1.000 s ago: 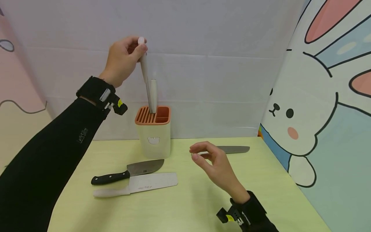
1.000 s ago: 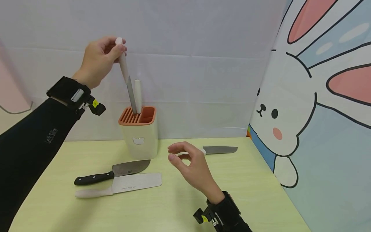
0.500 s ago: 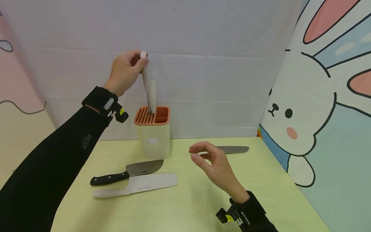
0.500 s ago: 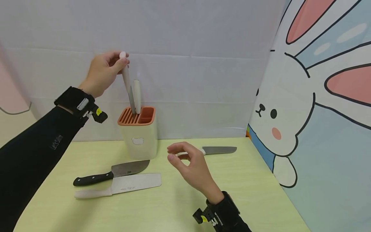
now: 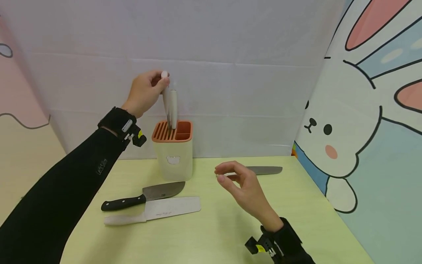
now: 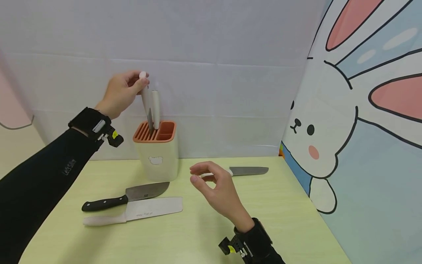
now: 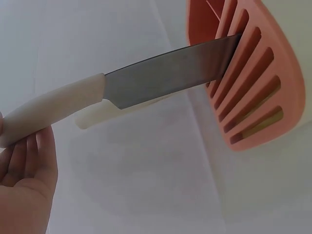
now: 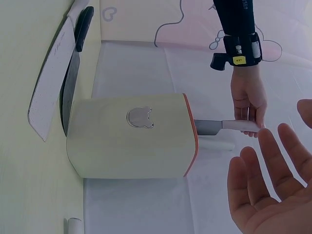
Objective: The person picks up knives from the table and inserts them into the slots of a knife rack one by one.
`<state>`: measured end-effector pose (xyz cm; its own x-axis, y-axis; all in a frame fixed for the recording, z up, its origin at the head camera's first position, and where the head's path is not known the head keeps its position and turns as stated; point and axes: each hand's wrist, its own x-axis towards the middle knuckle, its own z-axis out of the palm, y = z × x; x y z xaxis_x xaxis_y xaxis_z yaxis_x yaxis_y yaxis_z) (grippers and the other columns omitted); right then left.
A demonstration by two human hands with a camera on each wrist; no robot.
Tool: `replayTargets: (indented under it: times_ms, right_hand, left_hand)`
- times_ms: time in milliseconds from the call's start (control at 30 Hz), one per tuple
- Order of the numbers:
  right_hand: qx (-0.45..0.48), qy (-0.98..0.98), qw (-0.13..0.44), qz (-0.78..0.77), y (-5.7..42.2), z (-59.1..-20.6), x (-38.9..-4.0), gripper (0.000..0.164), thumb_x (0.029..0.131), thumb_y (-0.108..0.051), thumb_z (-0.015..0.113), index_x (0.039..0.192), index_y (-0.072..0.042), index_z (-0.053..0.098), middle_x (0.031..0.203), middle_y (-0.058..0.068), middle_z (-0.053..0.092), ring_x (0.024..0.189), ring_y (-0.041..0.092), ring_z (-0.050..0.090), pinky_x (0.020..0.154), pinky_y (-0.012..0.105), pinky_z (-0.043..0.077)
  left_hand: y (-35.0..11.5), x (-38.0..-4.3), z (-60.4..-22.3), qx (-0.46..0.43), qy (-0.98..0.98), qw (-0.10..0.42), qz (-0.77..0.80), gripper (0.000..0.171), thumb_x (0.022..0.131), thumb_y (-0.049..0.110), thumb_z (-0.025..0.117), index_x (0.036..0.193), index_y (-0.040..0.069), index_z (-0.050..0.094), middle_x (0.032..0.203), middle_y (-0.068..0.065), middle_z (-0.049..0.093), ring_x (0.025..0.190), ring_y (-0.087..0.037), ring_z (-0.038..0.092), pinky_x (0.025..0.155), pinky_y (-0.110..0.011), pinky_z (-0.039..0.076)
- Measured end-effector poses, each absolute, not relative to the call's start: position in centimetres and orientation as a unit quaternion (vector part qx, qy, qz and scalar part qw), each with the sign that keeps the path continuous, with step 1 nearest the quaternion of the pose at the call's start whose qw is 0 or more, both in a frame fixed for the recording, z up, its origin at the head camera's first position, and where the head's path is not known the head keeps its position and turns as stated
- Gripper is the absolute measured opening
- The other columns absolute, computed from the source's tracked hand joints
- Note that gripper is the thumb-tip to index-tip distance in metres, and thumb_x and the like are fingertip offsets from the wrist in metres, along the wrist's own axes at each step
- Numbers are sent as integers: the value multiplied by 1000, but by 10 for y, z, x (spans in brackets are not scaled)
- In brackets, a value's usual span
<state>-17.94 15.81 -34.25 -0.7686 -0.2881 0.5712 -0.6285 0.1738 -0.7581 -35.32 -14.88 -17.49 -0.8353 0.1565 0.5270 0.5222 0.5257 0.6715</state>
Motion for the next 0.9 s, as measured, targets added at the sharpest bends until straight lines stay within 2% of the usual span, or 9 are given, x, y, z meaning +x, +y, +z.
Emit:
replayTargets:
  times_ms: [333,633,900]
  right_hand:
    - [306,-750,152,567,159,-343,-180,21,103,-5,68,123,-5,70,118,8,72,109,17,69,93,35,61]
    - [307,-749,153,566,160,-343,-181,21,102,-5,68,123,-5,71,118,9,72,109,18,69,93,35,61]
    - [306,-749,154,567,160,-343,-181,20,103,-5,68,123,-6,71,118,8,72,109,18,69,93,34,61]
  left_hand:
    - [-150,-359,-192,-207,-849,194,-446,44,112,33,57,145,4,61,128,-15,67,106,-17,61,87,-21,50]
    - [-152,-366,-207,-200,-852,179,-450,43,112,33,56,145,5,62,129,-15,67,108,-20,61,96,-33,54]
    - [-153,-368,-220,-200,-864,179,-426,42,112,33,56,143,5,63,125,-15,68,105,-22,62,89,-26,52]
